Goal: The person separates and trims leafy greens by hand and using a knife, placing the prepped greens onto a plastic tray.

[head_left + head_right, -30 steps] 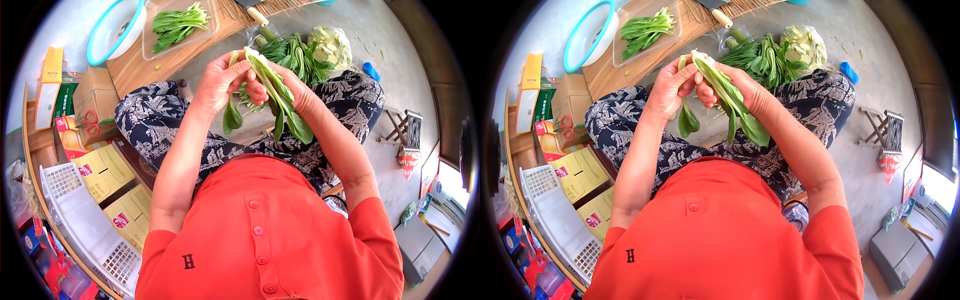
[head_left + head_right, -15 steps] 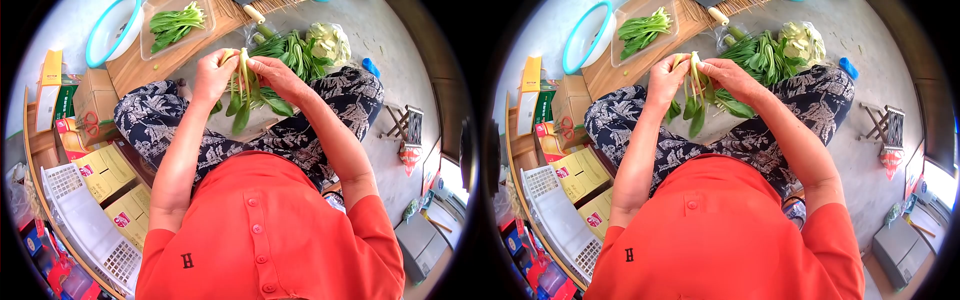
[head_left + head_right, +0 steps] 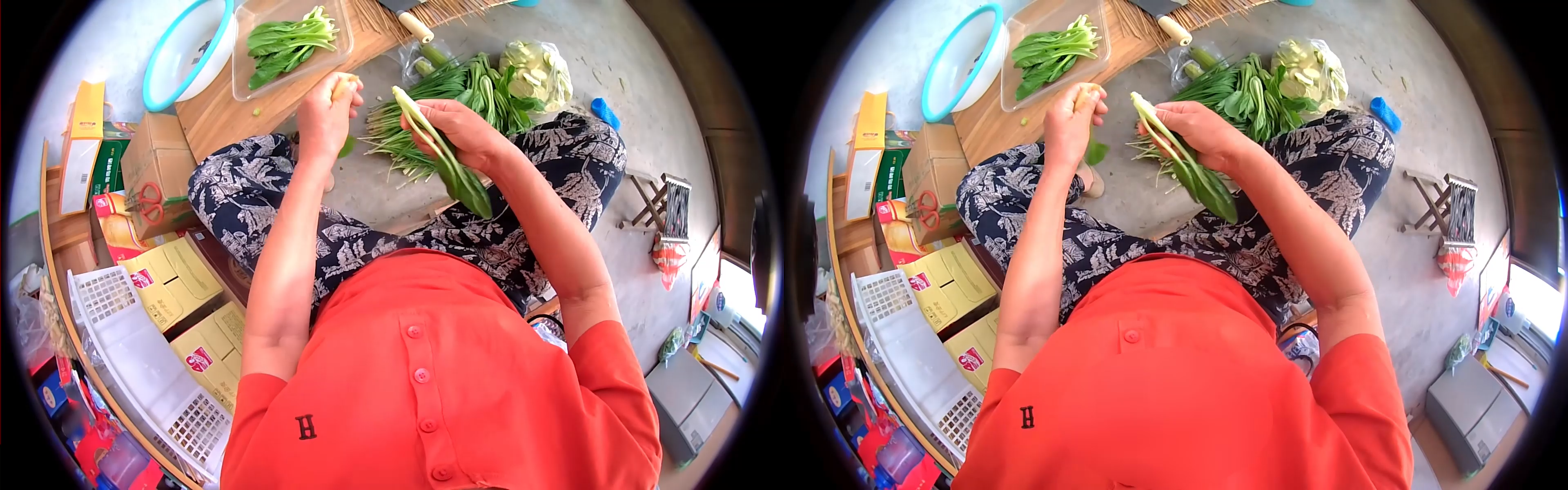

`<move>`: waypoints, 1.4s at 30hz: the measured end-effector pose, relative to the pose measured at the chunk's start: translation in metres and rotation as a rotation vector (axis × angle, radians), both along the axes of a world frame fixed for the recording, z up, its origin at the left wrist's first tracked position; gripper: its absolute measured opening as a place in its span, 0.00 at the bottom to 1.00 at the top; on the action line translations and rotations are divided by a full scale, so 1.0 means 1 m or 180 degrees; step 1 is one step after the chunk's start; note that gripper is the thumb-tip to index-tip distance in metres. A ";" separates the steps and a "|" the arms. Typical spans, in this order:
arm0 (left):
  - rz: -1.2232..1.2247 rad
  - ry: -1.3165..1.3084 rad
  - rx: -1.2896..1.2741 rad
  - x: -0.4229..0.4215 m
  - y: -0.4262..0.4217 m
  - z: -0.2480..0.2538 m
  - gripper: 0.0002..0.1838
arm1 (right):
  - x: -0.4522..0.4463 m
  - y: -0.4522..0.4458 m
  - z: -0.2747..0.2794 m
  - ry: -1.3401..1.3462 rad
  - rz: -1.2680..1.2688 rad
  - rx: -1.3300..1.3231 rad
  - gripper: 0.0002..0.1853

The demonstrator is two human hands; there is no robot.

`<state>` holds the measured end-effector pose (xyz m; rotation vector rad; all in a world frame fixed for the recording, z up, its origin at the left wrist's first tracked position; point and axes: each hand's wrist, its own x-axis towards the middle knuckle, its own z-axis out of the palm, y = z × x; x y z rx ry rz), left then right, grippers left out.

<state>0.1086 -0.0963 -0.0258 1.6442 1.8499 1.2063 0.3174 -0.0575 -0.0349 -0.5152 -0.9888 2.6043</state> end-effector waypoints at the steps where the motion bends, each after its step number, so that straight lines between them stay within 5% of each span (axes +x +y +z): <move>1: -0.0072 -0.0783 -0.0416 0.003 0.001 0.007 0.06 | -0.004 -0.005 0.001 -0.0575 -0.0386 0.0507 0.15; 3: -0.0187 -0.1729 -0.0906 0.014 0.001 0.011 0.07 | -0.011 -0.007 -0.003 -0.1349 -0.0885 0.1462 0.15; 9: -0.0215 -0.0705 -0.0921 0.036 -0.006 0.011 0.15 | -0.012 -0.008 -0.004 -0.1672 -0.1150 0.2260 0.12; 16: -0.0304 -0.0035 -0.0916 0.030 -0.003 0.011 0.14 | -0.006 -0.003 -0.004 -0.1713 -0.0952 0.2249 0.12; 18: -0.0598 0.0714 -0.0027 0.027 -0.001 0.005 0.12 | -0.004 -0.001 -0.002 -0.1565 -0.0872 0.1995 0.12; 25: -0.0741 0.0990 -0.0471 0.020 -0.003 0.018 0.07 | 0.005 0.003 0.003 -0.0872 -0.0588 0.0702 0.14; 34: -0.0269 0.1997 -0.0053 -0.007 0.000 -0.007 0.05 | 0.013 0.005 0.002 0.0361 -0.0124 -0.0562 0.15; 37: -0.0351 -0.1449 -0.0867 -0.015 0.001 -0.010 0.11 | 0.014 0.006 -0.001 0.0109 -0.0361 -0.0308 0.18; 42: -0.0725 -0.3196 -0.1564 0.022 -0.007 0.006 0.11 | 0.005 0.009 -0.014 -0.0035 -0.0225 -0.0388 0.22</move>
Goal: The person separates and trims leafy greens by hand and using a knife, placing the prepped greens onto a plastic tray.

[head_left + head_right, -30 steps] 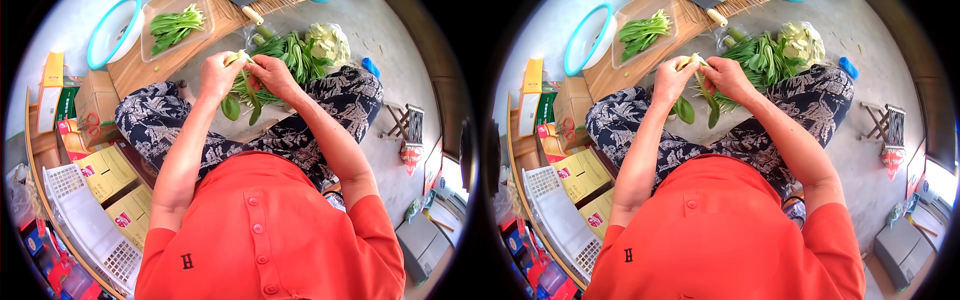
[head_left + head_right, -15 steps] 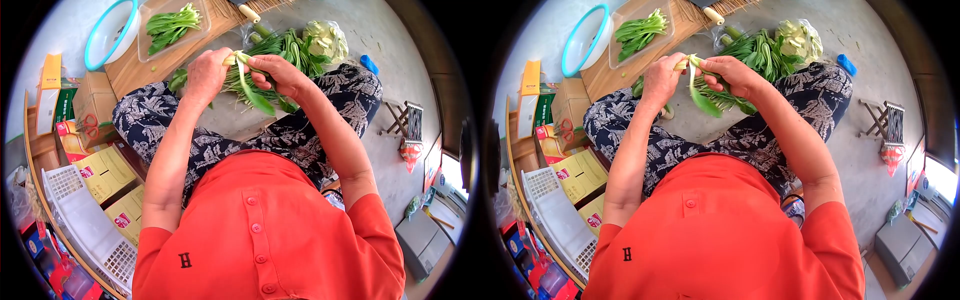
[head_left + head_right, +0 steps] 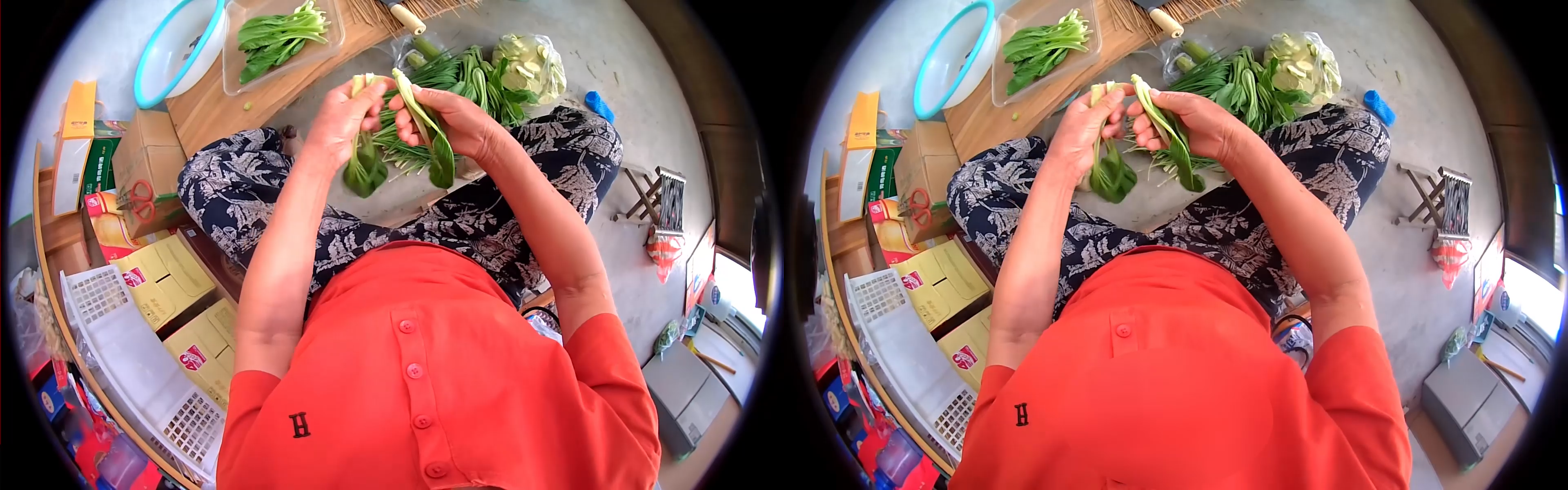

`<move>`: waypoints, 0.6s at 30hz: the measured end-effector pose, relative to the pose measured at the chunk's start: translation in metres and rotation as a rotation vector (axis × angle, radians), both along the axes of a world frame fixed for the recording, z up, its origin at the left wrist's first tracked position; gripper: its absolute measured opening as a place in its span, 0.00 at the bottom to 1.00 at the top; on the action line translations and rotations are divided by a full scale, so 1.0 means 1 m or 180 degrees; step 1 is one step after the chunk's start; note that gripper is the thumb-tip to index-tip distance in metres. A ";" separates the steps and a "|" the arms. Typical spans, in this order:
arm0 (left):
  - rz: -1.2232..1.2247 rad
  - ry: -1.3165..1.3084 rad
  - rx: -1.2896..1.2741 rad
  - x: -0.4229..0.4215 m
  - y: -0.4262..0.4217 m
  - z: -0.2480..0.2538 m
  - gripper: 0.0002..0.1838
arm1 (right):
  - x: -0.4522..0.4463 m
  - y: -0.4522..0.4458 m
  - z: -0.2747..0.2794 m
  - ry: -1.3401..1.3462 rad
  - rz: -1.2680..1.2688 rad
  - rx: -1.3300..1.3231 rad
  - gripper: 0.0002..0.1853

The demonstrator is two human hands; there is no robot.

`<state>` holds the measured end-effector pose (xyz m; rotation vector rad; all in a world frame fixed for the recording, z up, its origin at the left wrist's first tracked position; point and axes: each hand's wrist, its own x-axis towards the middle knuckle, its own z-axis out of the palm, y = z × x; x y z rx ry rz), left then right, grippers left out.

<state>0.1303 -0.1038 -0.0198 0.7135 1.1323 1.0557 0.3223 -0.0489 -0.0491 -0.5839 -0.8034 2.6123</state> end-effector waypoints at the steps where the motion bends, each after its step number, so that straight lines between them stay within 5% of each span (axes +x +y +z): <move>1: -0.0095 -0.0081 0.0003 0.004 0.000 -0.001 0.11 | -0.002 -0.001 -0.001 -0.0073 0.0044 0.0090 0.23; 8: 0.0051 0.0241 -0.0099 0.008 0.000 -0.005 0.11 | -0.006 -0.010 0.007 -0.0735 -0.0011 0.0421 0.26; 14: 0.0092 0.1219 -0.0162 0.007 0.002 -0.008 0.12 | -0.004 -0.009 0.004 -0.1490 -0.0099 0.2239 0.15; 18: -0.0012 0.1758 0.0341 0.004 0.002 -0.014 0.13 | -0.005 -0.009 0.013 -0.1735 -0.0207 0.1909 0.13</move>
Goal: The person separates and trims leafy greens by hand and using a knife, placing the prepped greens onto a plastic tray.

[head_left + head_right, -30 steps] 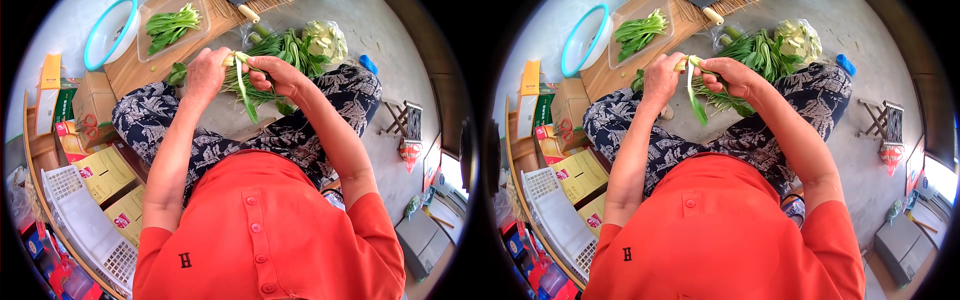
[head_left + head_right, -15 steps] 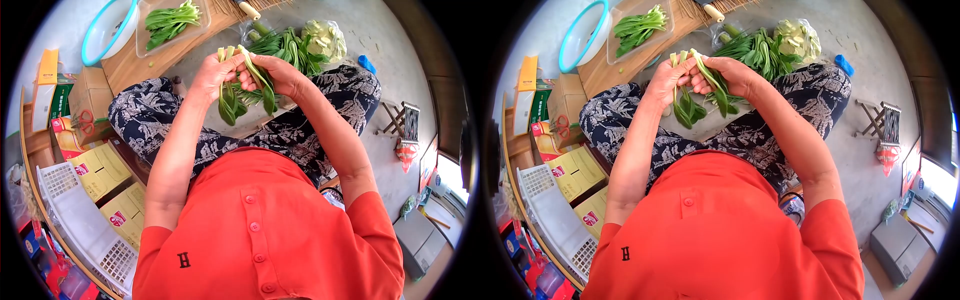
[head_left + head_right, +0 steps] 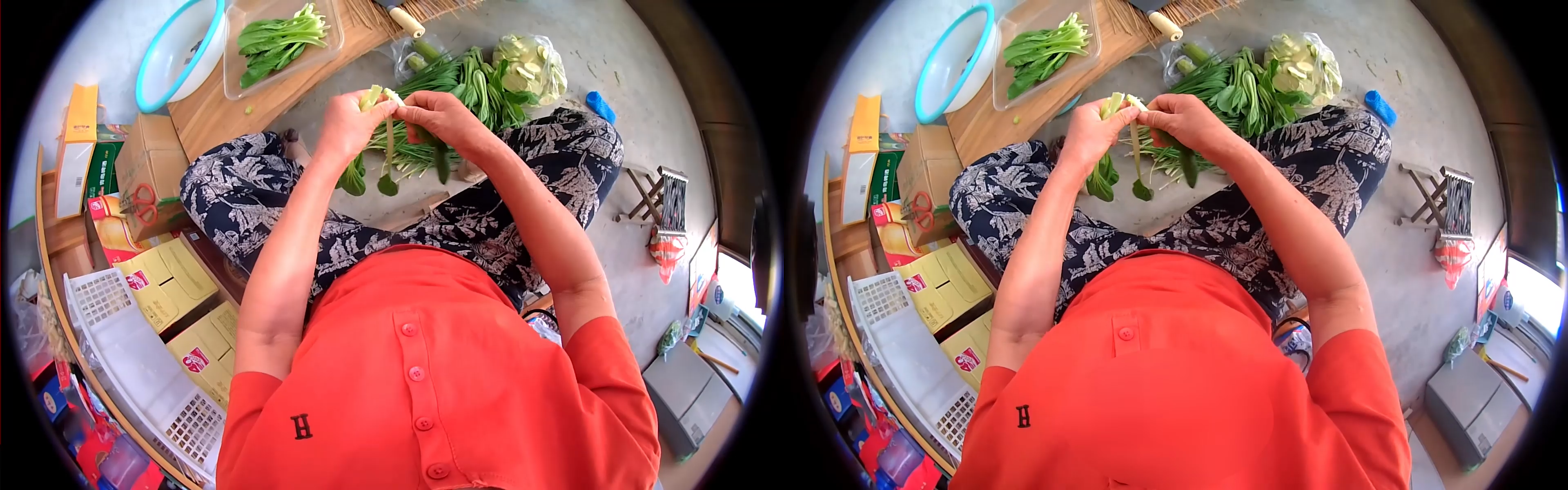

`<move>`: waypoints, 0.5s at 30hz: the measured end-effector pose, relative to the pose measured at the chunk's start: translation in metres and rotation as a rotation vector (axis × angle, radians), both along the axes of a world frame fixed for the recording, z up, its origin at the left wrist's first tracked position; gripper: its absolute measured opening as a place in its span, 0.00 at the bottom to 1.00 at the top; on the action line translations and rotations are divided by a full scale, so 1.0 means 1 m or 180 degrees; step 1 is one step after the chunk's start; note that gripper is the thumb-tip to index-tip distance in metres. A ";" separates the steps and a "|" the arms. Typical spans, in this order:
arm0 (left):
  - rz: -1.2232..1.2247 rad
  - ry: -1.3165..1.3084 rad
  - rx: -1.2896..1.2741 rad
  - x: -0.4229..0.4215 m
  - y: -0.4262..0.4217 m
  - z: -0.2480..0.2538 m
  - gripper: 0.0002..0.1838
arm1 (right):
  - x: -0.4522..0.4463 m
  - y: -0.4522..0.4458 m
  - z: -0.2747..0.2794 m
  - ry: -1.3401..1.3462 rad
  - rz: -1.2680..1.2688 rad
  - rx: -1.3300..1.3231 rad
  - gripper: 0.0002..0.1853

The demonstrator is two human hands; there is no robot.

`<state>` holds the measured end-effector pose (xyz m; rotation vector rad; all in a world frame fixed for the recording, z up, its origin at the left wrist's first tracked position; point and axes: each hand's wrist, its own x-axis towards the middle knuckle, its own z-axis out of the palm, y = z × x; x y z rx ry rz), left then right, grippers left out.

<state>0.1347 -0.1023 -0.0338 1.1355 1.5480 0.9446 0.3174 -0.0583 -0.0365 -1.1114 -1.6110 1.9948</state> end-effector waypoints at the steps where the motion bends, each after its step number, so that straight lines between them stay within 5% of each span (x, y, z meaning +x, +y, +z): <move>1: -0.0133 0.0261 0.0108 -0.001 0.000 -0.001 0.13 | -0.001 0.000 -0.006 0.0084 -0.0027 0.0091 0.12; 10: -0.0102 0.1698 0.1271 0.013 -0.006 -0.001 0.09 | -0.001 -0.004 -0.002 0.0111 -0.0013 0.0094 0.14; 15: -0.0269 0.1918 0.1709 0.008 -0.006 -0.001 0.08 | 0.002 0.000 -0.003 0.1080 -0.0063 -0.1238 0.15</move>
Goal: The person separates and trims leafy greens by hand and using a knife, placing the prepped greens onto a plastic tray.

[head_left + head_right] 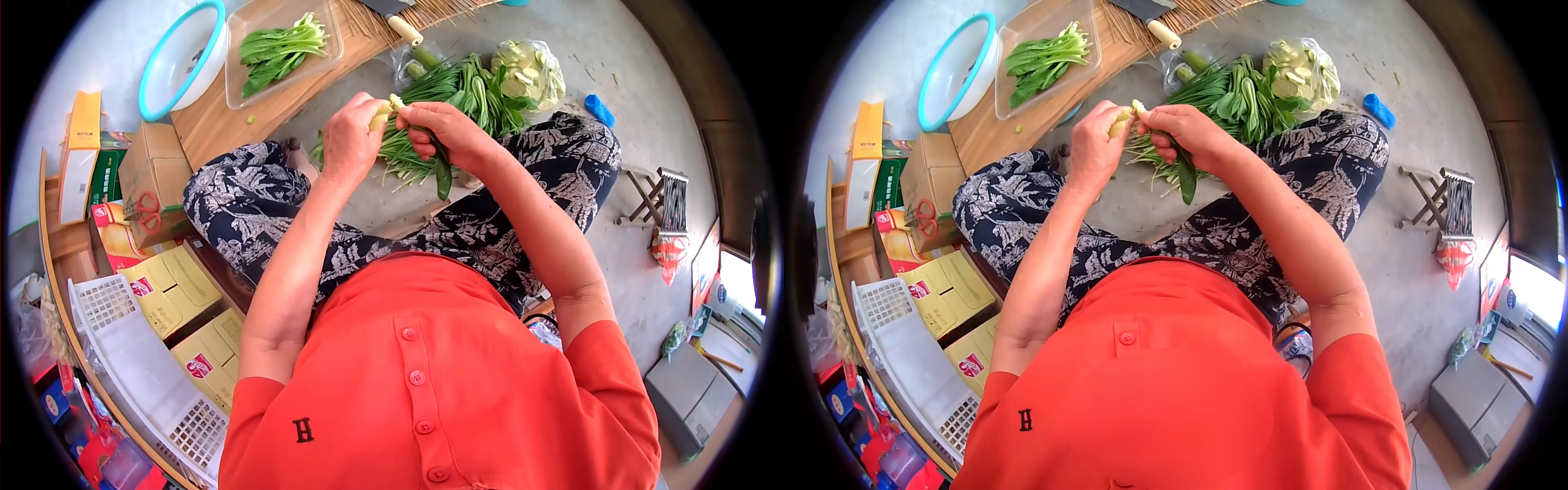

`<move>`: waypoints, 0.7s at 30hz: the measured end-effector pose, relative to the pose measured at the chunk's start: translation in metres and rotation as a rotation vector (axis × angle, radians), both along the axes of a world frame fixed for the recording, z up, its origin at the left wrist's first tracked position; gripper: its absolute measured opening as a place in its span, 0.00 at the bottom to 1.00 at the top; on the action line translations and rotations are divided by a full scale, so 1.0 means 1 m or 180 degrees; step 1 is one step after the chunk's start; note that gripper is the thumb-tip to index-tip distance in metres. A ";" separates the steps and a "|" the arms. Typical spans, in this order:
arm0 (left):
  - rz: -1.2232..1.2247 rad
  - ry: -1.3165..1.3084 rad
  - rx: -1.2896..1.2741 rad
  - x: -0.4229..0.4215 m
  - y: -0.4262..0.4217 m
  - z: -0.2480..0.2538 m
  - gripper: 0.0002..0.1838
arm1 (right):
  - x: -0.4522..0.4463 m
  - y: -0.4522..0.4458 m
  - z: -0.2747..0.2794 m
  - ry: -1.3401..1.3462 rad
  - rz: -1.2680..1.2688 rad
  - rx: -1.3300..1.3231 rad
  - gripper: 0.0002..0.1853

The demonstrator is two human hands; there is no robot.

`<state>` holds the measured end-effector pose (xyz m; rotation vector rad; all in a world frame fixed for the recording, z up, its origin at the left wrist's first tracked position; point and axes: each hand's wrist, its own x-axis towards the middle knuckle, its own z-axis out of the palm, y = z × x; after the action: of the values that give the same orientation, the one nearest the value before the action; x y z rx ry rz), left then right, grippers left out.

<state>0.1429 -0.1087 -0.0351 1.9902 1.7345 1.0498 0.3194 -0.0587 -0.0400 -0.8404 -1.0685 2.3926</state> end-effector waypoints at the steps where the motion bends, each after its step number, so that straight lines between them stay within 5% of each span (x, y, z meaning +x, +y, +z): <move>1: -0.0047 0.0130 0.0192 -0.001 0.001 -0.001 0.09 | 0.002 0.001 0.002 0.0001 -0.0004 0.0001 0.15; 3: -0.0130 0.0273 0.0398 -0.004 0.003 -0.002 0.11 | 0.007 0.004 0.007 0.0456 0.0165 -0.0809 0.13; 10: -0.0394 0.1017 0.1242 -0.006 0.007 0.016 0.12 | 0.011 0.003 0.007 0.1386 0.0355 -0.1510 0.12; 17: -0.0754 0.1439 0.1443 -0.026 0.013 0.018 0.10 | 0.009 0.003 0.003 0.1515 0.0428 -0.1631 0.12; 21: -0.0747 0.1782 0.0750 -0.054 0.011 0.005 0.11 | 0.020 0.017 0.013 0.1787 0.0071 -0.1161 0.12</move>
<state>0.0889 -0.0982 -0.0297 2.7608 1.6068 0.6816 0.3390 -0.0422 -0.0275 -0.2165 -0.4331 2.6438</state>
